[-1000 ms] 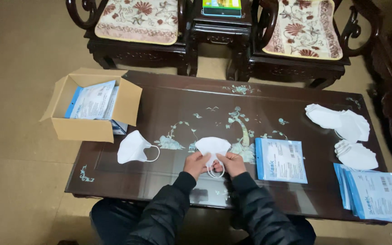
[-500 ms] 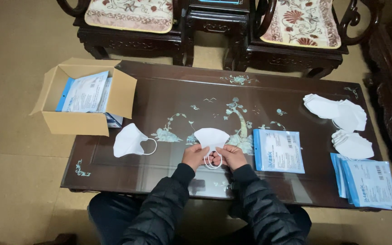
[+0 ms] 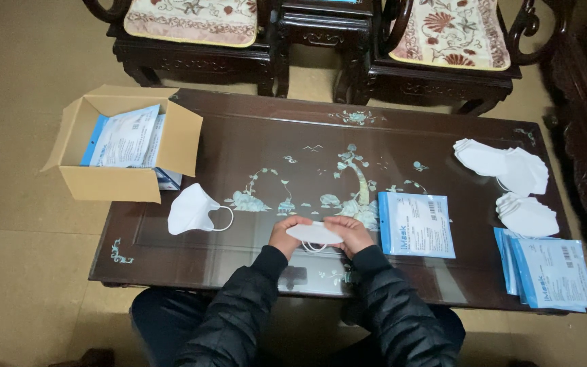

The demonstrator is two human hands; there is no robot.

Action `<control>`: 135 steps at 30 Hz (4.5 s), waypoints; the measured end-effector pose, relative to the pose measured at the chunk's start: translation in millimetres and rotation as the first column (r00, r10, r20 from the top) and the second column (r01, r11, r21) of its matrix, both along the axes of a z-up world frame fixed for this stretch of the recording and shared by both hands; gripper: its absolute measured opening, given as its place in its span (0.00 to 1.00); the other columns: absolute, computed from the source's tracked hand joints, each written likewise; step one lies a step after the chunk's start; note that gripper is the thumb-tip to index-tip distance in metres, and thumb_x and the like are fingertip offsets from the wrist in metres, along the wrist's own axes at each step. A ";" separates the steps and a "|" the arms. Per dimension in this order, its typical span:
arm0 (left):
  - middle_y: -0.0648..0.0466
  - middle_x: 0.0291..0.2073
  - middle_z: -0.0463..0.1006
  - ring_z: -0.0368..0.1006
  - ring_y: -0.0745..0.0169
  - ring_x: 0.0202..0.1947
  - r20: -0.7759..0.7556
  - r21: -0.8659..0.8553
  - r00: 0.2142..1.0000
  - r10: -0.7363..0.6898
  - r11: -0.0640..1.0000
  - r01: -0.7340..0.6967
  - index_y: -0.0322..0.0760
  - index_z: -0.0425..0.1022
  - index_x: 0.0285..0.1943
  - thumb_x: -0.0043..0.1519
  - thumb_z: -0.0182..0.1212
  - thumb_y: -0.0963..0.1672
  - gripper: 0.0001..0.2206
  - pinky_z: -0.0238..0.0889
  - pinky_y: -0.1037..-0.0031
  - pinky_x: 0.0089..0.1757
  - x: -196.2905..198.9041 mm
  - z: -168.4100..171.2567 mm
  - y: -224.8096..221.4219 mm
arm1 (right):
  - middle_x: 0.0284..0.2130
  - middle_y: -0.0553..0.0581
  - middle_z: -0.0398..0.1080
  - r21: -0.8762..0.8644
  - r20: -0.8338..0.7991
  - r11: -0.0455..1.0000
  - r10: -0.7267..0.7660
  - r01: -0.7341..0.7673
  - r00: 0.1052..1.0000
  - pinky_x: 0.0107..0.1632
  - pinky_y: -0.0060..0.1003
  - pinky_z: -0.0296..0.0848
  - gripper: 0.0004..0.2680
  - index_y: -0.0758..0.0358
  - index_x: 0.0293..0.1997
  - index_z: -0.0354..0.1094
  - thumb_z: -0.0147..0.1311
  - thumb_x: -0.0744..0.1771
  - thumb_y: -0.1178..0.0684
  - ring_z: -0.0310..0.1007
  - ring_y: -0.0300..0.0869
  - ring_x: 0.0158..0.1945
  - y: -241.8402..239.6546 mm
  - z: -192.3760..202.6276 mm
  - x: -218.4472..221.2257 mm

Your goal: Packing individual face masks into blue packets at a table.

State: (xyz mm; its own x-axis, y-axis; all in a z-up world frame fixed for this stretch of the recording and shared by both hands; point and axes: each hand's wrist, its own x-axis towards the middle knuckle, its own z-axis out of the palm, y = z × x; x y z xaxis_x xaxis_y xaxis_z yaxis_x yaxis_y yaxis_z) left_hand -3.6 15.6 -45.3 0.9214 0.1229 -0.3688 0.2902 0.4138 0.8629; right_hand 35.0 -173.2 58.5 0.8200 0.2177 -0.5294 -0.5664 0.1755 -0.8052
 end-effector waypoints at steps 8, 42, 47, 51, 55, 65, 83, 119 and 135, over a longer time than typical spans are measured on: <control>0.43 0.69 0.65 0.61 0.45 0.70 -0.307 -0.432 0.947 0.096 0.873 -0.228 0.34 0.59 0.75 0.65 0.57 0.55 0.33 0.57 0.59 0.66 -12.1 159.4 -20.2 | 0.30 0.62 0.79 -0.149 0.076 0.954 -0.252 0.261 0.965 0.31 0.39 0.84 0.12 0.68 0.45 0.77 0.71 0.60 0.62 0.81 0.45 0.29 7.4 -67.1 13.6; 0.34 0.62 0.72 0.71 0.35 0.60 -0.248 -0.293 0.968 0.046 0.948 -0.121 0.28 0.63 0.71 0.69 0.61 0.42 0.22 0.71 0.48 0.55 -10.8 101.0 -14.7 | 0.47 0.57 0.75 -0.746 0.634 0.166 0.475 0.645 0.611 0.52 0.44 0.78 0.08 0.61 0.41 0.73 0.52 0.71 0.49 0.77 0.51 0.56 -130.8 -19.8 -5.3; 0.40 0.51 0.78 0.77 0.49 0.51 -0.195 -0.174 0.980 -0.027 0.985 -0.007 0.28 0.71 0.65 0.64 0.69 0.44 0.22 0.77 0.55 0.47 -9.4 110.4 -38.0 | 0.51 0.57 0.76 -0.839 0.540 0.282 0.329 0.466 0.775 0.51 0.53 0.78 0.09 0.53 0.51 0.65 0.43 0.73 0.43 0.78 0.57 0.49 -93.3 -25.2 -16.8; 0.37 0.40 0.82 0.81 0.52 0.40 -0.177 0.050 0.982 -0.073 0.995 0.083 0.27 0.78 0.55 0.60 0.74 0.45 0.19 0.80 0.62 0.38 2.8 94.5 -43.4 | 0.54 0.52 0.76 -0.865 0.463 0.371 0.328 0.339 0.823 0.53 0.52 0.78 0.10 0.46 0.52 0.65 0.43 0.71 0.39 0.78 0.55 0.51 -43.1 -11.4 -24.3; 0.38 0.34 0.82 0.81 0.51 0.34 -0.189 0.130 0.982 -0.006 0.991 0.031 0.27 0.81 0.48 0.57 0.74 0.44 0.16 0.81 0.64 0.33 12.7 46.8 -28.5 | 0.54 0.50 0.75 -0.860 0.487 0.384 0.426 0.335 0.763 0.50 0.51 0.79 0.10 0.52 0.43 0.65 0.42 0.72 0.41 0.79 0.56 0.47 -4.1 0.9 -43.4; 0.40 0.47 0.78 0.78 0.48 0.46 -0.288 0.000 0.957 -0.022 1.000 0.023 0.29 0.73 0.61 0.68 0.60 0.54 0.24 0.80 0.57 0.44 -0.1 89.9 -15.5 | 0.61 0.68 0.65 -0.722 0.683 0.475 0.605 0.503 0.410 0.66 0.50 0.60 0.16 0.66 0.62 0.64 0.49 0.71 0.47 0.63 0.59 0.66 -7.0 24.4 -26.9; 0.50 0.31 0.82 0.80 0.50 0.41 -0.306 0.459 0.951 0.052 0.883 0.100 0.39 0.80 0.39 0.49 0.77 0.54 0.20 0.70 0.64 0.42 -0.2 110.0 -61.5 | 0.73 0.66 0.52 -0.797 0.578 0.405 0.724 0.447 0.375 0.77 0.51 0.44 0.20 0.64 0.73 0.55 0.39 0.73 0.45 0.47 0.58 0.77 -26.0 3.2 -24.6; 0.42 0.47 0.82 0.82 0.52 0.40 -0.152 0.348 0.959 0.241 0.921 -0.176 0.34 0.73 0.61 0.65 0.62 0.44 0.16 0.82 0.67 0.40 -22.8 92.8 13.8 | 0.74 0.63 0.51 -0.868 0.426 0.211 0.782 0.450 0.455 0.78 0.52 0.39 0.23 0.52 0.74 0.55 0.41 0.71 0.35 0.43 0.55 0.78 -18.4 -13.6 -23.5; 0.49 0.29 0.75 0.68 0.65 0.21 -0.035 0.122 0.954 0.297 0.949 -0.291 0.31 0.78 0.56 0.63 0.63 0.42 0.14 0.60 0.74 0.22 -17.5 61.3 29.4 | 0.72 0.74 0.57 -0.818 0.509 0.169 0.657 0.549 0.556 0.70 0.72 0.51 0.18 0.65 0.71 0.61 0.39 0.74 0.49 0.51 0.69 0.75 -203.6 -35.2 4.9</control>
State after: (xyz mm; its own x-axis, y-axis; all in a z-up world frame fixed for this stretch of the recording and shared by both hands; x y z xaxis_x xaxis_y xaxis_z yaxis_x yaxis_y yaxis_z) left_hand -21.2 44.9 16.1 0.8178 0.4297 -0.3828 0.2165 0.3867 0.8964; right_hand 39.9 -376.8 23.3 0.9059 0.1863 0.3804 0.2832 -0.9342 -0.2170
